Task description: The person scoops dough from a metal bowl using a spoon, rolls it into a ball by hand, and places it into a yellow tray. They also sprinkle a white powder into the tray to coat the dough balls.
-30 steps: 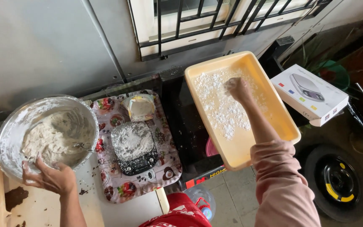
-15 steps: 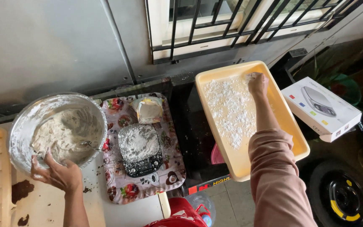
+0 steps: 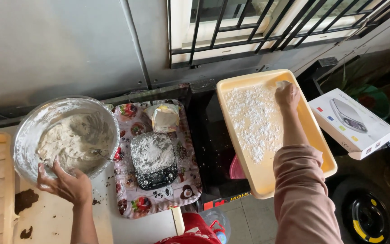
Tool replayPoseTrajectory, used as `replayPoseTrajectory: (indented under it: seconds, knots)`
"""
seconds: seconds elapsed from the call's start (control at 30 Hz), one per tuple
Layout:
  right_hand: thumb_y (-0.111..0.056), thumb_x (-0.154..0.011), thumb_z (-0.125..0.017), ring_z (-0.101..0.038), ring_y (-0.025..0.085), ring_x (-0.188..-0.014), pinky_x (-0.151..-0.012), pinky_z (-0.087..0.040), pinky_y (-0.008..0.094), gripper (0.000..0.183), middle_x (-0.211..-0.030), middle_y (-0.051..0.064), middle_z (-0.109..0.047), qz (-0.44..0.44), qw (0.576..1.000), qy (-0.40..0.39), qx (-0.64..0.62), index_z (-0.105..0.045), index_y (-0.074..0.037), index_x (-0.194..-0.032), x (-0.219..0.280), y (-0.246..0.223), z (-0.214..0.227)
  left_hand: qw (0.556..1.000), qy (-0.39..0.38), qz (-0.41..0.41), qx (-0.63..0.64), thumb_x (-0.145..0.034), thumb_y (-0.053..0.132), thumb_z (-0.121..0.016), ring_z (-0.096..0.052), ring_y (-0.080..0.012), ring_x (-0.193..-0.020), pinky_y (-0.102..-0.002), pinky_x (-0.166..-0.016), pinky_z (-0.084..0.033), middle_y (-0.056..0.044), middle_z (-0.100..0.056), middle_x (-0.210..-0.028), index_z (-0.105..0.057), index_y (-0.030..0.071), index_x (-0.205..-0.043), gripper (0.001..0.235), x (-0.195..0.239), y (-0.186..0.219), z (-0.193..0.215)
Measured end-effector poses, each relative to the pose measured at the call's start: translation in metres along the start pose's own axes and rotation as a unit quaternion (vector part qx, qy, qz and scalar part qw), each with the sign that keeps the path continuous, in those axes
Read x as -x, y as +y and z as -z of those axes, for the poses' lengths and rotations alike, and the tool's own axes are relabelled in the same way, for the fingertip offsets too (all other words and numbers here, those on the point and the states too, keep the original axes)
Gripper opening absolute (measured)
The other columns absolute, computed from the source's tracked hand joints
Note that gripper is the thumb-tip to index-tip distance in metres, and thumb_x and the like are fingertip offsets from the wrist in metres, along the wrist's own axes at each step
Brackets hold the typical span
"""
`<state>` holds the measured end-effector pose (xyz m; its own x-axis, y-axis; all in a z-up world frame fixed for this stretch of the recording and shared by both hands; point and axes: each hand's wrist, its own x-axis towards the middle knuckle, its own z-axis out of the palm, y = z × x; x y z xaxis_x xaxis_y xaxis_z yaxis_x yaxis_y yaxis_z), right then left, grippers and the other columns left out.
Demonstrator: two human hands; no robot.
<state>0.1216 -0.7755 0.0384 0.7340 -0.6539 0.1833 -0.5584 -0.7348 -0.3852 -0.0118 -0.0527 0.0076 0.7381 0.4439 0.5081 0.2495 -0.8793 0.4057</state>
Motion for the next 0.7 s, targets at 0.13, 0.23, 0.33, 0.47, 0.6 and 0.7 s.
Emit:
replayPoseTrajectory:
  seconds: [0.13,0.23,0.33,0.47,0.6,0.7]
  knots:
    - [-0.004,-0.091,-0.063,-0.065,0.022,-0.076,-0.049,-0.046,0.031,0.034,-0.12,0.014,-0.073,0.034,0.993,-0.09,0.065,-0.073,-0.009,-0.124,0.018,-0.012,0.015,0.999,-0.026,0.046,0.005,-0.086,-0.01,-0.08,-0.025,-0.0405,-0.14,-0.064,-0.113,-0.023,-0.02,-0.032,-0.153,-0.069,-0.001,-0.133,0.049,-0.002,-0.001,-0.002]
    - [-0.037,-0.09,-0.079,-0.063,0.021,-0.08,-0.06,-0.048,0.031,0.043,-0.116,0.01,-0.072,0.049,0.964,-0.185,0.183,-0.069,-0.012,-0.122,0.028,-0.02,0.024,0.997,-0.035,0.061,0.013,-0.086,-0.01,-0.077,-0.024,-0.043,-0.14,-0.068,-0.112,-0.027,-0.021,-0.03,-0.152,-0.068,0.0,-0.132,0.048,-0.008,0.006,0.006]
    - [-0.034,-0.096,-0.066,-0.059,0.018,-0.077,-0.063,-0.051,0.029,0.03,-0.103,0.01,-0.07,0.016,0.952,-0.259,0.161,-0.065,-0.005,-0.106,0.039,-0.037,0.035,0.996,-0.048,0.076,0.023,-0.091,-0.006,-0.073,-0.02,-0.0431,-0.142,-0.07,-0.113,-0.026,-0.022,-0.029,-0.153,-0.066,0.0,-0.131,0.042,-0.014,0.0,0.01]
    - [-0.019,-0.106,-0.063,-0.076,0.016,-0.088,-0.082,-0.063,0.03,0.02,-0.094,0.01,-0.078,-0.015,0.938,-0.33,-0.105,-0.074,-0.005,-0.097,0.069,-0.103,0.068,0.999,-0.034,0.012,0.001,-0.084,-0.007,-0.077,-0.023,-0.0472,-0.137,-0.066,-0.112,-0.026,-0.023,-0.03,-0.154,-0.067,-0.003,-0.13,0.047,-0.023,-0.025,0.004]
    - [-0.009,-0.102,-0.063,-0.075,0.03,-0.096,-0.089,-0.066,0.036,0.026,-0.109,0.027,-0.074,-0.035,0.88,-0.405,-0.246,-0.068,0.009,-0.12,0.126,-0.192,0.059,0.997,-0.068,0.019,0.04,-0.085,-0.007,-0.076,-0.022,-0.0541,-0.144,-0.067,-0.117,-0.006,-0.026,-0.029,-0.153,-0.062,-0.001,-0.137,0.054,-0.029,-0.037,0.004]
    - [-0.008,-0.1,-0.065,-0.08,0.027,-0.086,-0.079,-0.069,0.031,0.02,-0.102,0.025,-0.078,0.05,0.843,-0.475,-0.246,-0.072,0.01,-0.106,0.161,-0.238,-0.003,0.998,-0.053,-0.015,0.031,-0.088,-0.003,-0.079,-0.024,-0.0492,-0.147,-0.069,-0.118,-0.008,-0.024,-0.029,-0.156,-0.064,-0.002,-0.134,0.049,-0.033,-0.041,0.003]
